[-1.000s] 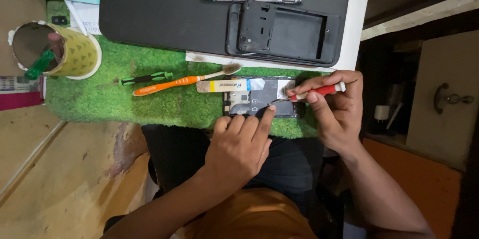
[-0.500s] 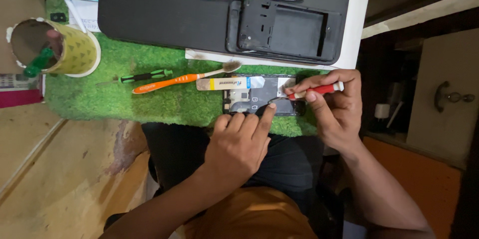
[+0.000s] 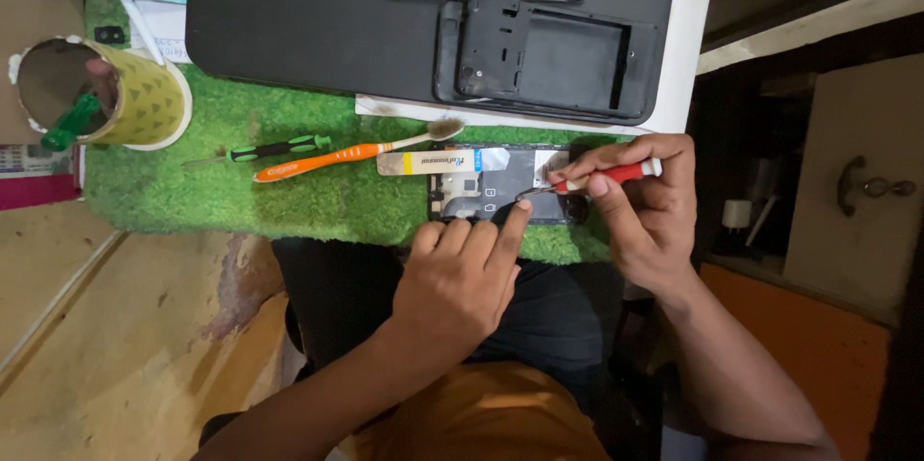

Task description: The person repairs a disassembled mobile phone at a workbench. They pry open and remove the back cover, then use a marker-style pen tool and a screwdriver to work on the internal components, at one point holding a small part while turning the screwdriver on it.

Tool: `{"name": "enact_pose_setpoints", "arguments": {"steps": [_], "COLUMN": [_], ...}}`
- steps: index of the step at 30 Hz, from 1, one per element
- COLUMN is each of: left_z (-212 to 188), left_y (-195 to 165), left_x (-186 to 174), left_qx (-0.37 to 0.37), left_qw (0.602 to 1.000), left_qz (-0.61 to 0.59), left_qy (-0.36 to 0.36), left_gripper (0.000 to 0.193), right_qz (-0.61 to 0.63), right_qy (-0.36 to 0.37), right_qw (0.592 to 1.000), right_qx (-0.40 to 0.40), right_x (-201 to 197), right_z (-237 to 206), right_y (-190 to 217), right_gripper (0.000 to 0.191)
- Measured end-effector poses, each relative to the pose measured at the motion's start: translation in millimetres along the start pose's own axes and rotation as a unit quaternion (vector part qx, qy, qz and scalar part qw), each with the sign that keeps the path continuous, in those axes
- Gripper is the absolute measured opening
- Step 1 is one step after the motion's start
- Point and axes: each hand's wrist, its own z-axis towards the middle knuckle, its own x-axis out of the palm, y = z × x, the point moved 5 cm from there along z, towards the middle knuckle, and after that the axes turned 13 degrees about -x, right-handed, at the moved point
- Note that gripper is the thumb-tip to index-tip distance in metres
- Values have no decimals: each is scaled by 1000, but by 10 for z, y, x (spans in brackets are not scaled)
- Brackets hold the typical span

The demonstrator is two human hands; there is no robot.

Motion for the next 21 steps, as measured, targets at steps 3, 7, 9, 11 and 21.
{"name": "enact_pose_setpoints", "arguments": {"steps": [3,7,9,11,21], "left_z": [-5,-10,-14,-32,-54], "left_y": [3,7,-10,-35,-73], "left_x": [6,26,23,23,3], "left_qx": [-1,-3,-1,11,24], "left_qw": [1000,1000,1000,999,995], "left_qz": [0,-3,16,51,93], "left_qy": [0,8,-8,-11,8], "left_gripper": [59,59,54,52,55], "right_qz": [-6,10,11,4,13], "right_qy": [0,-4,-5,0,-3], "right_qw": [1000,1000,1000,1000,1000], "right_qx": [-5,-3,-5,-15,-27], "right_x": [-4,-5,-18,-36,-53], "right_z": [1,-10,-22,-29,-68], "right_y": [1,-22,-25,-17,-47], "right_gripper": [26,26,26,26,26]}}
